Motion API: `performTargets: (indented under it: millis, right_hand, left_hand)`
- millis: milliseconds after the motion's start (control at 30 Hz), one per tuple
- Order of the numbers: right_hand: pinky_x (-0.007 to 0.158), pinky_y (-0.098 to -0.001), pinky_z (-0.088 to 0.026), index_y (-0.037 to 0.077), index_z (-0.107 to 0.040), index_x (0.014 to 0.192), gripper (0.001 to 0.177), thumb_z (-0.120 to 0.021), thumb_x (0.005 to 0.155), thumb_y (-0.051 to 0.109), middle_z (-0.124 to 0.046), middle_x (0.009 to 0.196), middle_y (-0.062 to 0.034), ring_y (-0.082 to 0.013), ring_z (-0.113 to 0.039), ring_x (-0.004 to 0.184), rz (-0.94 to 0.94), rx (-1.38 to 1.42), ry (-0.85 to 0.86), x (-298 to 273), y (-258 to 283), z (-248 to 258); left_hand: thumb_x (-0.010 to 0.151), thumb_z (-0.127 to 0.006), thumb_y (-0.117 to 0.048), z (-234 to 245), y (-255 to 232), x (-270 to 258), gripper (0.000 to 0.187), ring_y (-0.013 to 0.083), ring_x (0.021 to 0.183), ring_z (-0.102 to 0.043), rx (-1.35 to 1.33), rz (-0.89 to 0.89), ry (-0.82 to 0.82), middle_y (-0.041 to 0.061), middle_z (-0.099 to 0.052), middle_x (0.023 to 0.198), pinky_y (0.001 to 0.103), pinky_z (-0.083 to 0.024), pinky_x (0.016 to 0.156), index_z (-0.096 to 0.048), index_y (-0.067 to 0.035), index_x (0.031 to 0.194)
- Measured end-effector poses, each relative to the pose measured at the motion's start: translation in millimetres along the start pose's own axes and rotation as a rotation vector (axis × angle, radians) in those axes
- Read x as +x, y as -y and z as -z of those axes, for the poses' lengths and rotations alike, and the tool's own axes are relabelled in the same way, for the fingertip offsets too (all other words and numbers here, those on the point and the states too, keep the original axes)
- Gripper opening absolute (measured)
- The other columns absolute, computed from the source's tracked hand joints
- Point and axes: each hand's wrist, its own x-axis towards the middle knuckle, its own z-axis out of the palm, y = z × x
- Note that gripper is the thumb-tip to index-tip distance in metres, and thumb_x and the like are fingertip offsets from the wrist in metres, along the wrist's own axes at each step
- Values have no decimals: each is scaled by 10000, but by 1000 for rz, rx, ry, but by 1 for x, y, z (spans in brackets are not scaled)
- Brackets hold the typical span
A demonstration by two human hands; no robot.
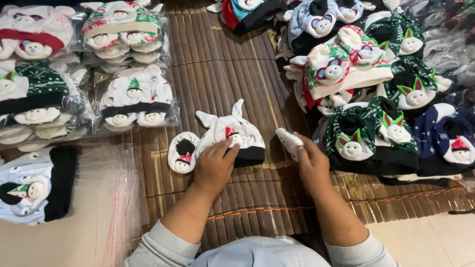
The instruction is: Packaging baby hats into individual plastic bags
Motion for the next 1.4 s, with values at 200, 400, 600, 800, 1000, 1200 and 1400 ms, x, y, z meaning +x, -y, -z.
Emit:
performTargets:
  millis: [200, 400, 600, 800, 1000, 1200, 1400]
  right_hand:
    - [920, -607, -584, 69, -585, 1344, 383, -455, 994, 155, -647, 1269, -205, -366, -667, 1097, -501, 862, -73, 11, 42, 9]
    - [1007, -608, -562, 75, -612, 1249, 320, -555, 934, 75, -686, 1215, -202, -389, -694, 1106, -560, 1049, -53, -7, 74, -6]
    - [986, -522, -543, -42, -659, 1297, 412, -643, 892, -113, -652, 1348, -286, -454, -617, 1263, 598, 217, -22, -46, 94, -24]
    - [1047, -404, -524, 135, -671, 1353, 350, -509, 1043, 102, -656, 1403, -132, -308, -638, 1298, 1124, -414, 4, -51, 102, -67]
    - [1003, -414, -486, 85, -618, 1377, 374, -524, 1016, 118, -649, 1352, -156, -324, -599, 1303, 1090, -701, 2, -42, 76, -81]
    - [894, -489, -519, 70, -720, 961, 154, -571, 957, 109, -693, 959, -158, -368, -674, 955, 1087, -745, -129, -28, 61, -83]
    - [947, -527, -439, 107, -652, 780, 91, -622, 863, 128, -583, 711, -117, -360, -606, 823, 1010, -802, -87, -17, 44, -79]
  left_hand:
    - [925, -586, -150, 9, -2, 6, 375, 274, 1111, -695, -77, 35, -2, 81, -709, 1186, 393, -560, 865, -655, -182, 1292]
    - [879, -613, -151, 11, -3, 5, 327, 304, 1129, -688, -110, 55, 38, 114, -712, 1193, 408, -564, 860, -650, -128, 1203]
    - [895, -664, -216, 26, -3, 19, 246, 339, 1000, -716, -279, 344, 316, 88, -721, 1005, 469, -580, 831, -633, -213, 1140]
    - [977, -611, -321, 42, 5, 52, 128, 300, 1027, -738, -377, 716, 477, 25, -765, 1061, 440, -574, 876, -617, -322, 1105]
    - [961, -614, -225, 33, -8, 46, 141, 234, 809, -746, 82, 204, -130, 44, -749, 1128, 331, -591, 625, -631, -214, 1101]
    - [1020, -552, -151, 43, -38, 50, 44, 175, 914, -736, 401, -46, -330, 84, -737, 1207, 243, -547, 676, -585, -170, 999]
    - [1026, -565, -185, 18, -39, 32, 31, 230, 904, -735, 389, -82, -307, 129, -740, 1128, 281, -549, 675, -577, -170, 1003]
